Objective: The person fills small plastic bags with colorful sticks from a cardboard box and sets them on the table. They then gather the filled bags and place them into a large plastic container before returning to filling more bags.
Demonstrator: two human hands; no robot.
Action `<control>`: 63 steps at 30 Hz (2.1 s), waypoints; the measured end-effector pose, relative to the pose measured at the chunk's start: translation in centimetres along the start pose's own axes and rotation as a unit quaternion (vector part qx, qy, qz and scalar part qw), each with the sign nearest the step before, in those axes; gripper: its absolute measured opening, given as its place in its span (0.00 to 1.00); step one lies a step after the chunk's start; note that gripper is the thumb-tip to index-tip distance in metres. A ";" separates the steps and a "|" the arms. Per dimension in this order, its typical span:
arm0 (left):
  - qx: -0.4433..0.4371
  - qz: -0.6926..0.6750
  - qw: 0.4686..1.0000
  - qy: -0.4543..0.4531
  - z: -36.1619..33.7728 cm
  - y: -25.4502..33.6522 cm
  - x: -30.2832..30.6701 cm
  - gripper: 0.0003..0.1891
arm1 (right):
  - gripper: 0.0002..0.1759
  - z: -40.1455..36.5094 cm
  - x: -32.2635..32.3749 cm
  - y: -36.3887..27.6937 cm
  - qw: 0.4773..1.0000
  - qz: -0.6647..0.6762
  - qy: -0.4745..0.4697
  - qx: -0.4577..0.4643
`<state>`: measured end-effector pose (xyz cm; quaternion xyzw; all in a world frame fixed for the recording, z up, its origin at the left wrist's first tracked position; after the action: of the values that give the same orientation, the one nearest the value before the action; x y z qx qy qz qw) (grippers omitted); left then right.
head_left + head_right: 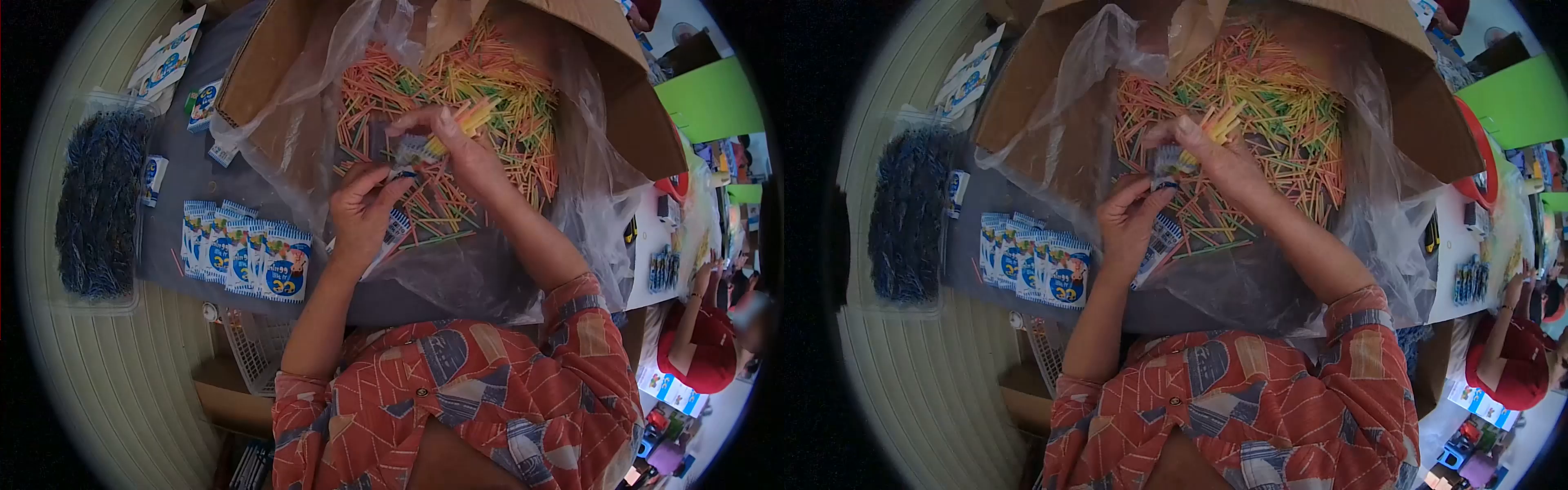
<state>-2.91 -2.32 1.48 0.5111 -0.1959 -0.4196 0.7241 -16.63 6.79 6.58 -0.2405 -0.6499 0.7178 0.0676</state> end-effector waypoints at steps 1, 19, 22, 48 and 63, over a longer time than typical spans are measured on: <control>0.015 -0.015 1.000 0.004 0.1 0.1 -0.1 0.13 | 0.34 -0.1 -0.3 -0.3 0.995 -0.091 -0.006 0.042; 0.044 0.215 0.975 -0.023 -4.8 7.8 5.6 0.13 | 0.15 2.0 10.7 -5.6 0.712 -0.663 0.166 0.162; 0.084 0.388 0.917 -0.037 -7.3 9.0 11.4 0.17 | 0.11 2.3 13.9 -4.7 0.492 -0.848 0.158 0.113; -0.106 0.451 0.883 -0.077 -6.8 4.4 1.7 0.11 | 0.16 2.9 14.4 -5.8 0.627 -0.719 0.228 0.196; -0.140 0.538 0.827 -0.089 -6.3 5.0 2.2 0.08 | 0.26 3.2 15.1 -4.0 0.909 -0.269 0.274 0.164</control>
<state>4.82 0.18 3.13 0.1782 -0.4428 -0.0304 0.8782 -32.10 10.63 6.66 -0.2294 -0.5189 0.6746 0.4722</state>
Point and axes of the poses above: each hand's wrist, its own z-axis towards the middle knuckle, its own x-axis out of the back of the hand, y = z × x, the point moved 4 cm from there along z, towards the middle knuckle, and after that the axes turned 2 degrees about -x, right-handed, at the moved point
